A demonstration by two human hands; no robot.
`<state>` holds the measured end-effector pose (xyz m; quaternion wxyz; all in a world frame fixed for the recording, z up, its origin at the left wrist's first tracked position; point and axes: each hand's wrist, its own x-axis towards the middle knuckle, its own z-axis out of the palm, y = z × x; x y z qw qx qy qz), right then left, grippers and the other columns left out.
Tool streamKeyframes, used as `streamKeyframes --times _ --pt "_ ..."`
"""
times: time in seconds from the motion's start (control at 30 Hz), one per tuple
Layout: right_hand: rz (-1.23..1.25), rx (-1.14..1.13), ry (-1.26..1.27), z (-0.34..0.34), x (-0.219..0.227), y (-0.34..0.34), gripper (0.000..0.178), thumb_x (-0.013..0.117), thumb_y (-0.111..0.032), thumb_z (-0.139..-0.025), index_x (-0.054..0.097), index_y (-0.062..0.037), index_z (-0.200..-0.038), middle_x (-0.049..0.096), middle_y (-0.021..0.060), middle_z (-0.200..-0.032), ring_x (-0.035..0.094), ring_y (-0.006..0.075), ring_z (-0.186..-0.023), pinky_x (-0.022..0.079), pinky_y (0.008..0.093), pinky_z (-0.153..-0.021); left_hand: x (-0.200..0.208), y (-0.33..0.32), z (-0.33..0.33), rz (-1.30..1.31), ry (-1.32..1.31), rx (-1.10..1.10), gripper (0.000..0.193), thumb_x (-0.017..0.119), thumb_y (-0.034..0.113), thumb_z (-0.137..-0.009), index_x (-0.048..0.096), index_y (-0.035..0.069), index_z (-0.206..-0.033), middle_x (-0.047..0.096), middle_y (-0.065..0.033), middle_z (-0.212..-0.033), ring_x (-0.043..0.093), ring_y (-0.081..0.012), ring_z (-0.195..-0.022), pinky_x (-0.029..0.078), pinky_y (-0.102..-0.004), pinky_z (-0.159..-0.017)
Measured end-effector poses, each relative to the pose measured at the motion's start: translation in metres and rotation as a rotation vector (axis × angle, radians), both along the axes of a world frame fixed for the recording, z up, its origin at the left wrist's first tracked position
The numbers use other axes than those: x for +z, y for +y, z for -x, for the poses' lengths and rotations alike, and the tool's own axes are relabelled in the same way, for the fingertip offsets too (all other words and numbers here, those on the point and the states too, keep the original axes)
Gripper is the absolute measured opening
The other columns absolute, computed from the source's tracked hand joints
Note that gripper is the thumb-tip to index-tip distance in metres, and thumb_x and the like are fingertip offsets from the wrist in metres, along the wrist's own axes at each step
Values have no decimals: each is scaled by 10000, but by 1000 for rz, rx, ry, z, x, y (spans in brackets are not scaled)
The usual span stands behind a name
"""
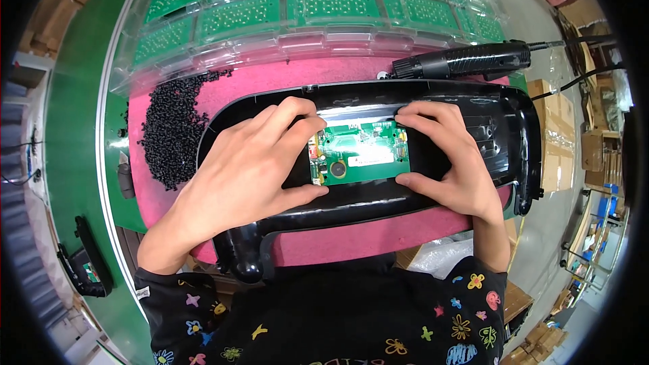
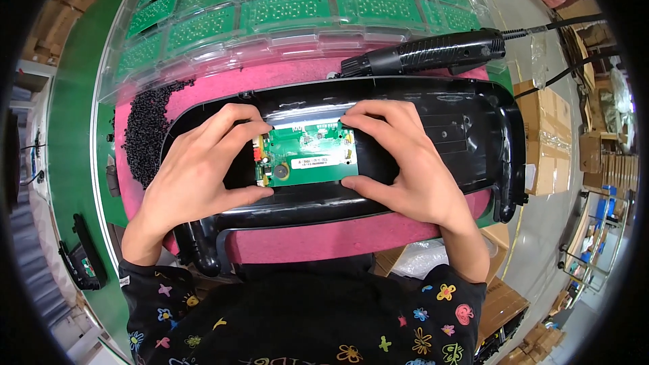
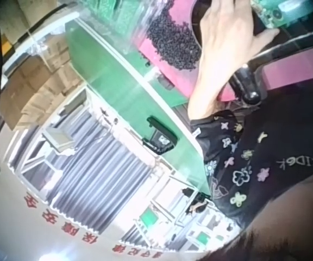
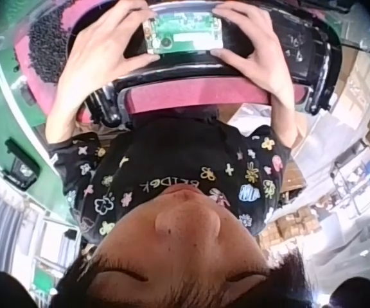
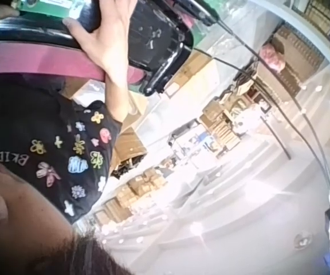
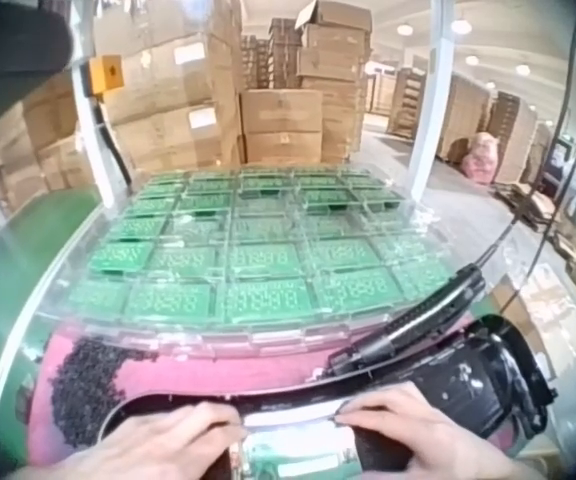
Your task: Assembling circuit boards into plastic housings using an electric screwdriver.
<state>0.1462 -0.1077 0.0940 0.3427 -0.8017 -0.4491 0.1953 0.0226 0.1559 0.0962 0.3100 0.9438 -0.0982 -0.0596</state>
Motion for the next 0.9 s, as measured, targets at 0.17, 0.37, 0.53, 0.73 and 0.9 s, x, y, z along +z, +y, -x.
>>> streamKeyframes --times 0.17,0.37,0.53,0.73,0.9 --pt "15 -6 -9 0 2 3 664 831 -65 -659 581 -26 -1273 547 129 -1287 483 334 -1186 405 411 -1029 1 1 -2 -18 -1 7 652 862 232 -645 572 33 -1194 537 -106 -1205 616 -325 -1036 532 -411 -798" --pt "40 -16 -12 2 -1 6 657 826 -67 -671 577 -28 -1278 543 126 -1290 475 335 -1197 400 411 -1036 -3 2 -2 -35 5 10 655 862 230 -647 570 30 -1199 535 -105 -1206 613 -323 -1039 532 -410 -795" --pt "70 -24 -8 0 5 9 651 823 -70 -677 577 -33 -1279 537 124 -1296 469 335 -1204 398 411 -1041 4 6 -6 -31 19 -5 665 864 231 -644 569 29 -1204 534 -106 -1210 611 -323 -1044 533 -409 -799" --pt "91 -30 1 -2 11 10 653 822 -70 -678 575 -36 -1281 534 124 -1300 467 336 -1209 399 411 -1043 9 8 -10 -15 38 -18 673 866 235 -642 568 29 -1208 535 -107 -1215 608 -324 -1058 533 -409 -810" --pt "90 -23 -12 -3 12 11 655 819 -60 -672 575 -28 -1279 535 130 -1296 470 339 -1203 402 410 -1039 10 9 -10 -12 37 -12 673 866 242 -643 568 28 -1208 535 -110 -1218 606 -326 -1066 531 -408 -819"
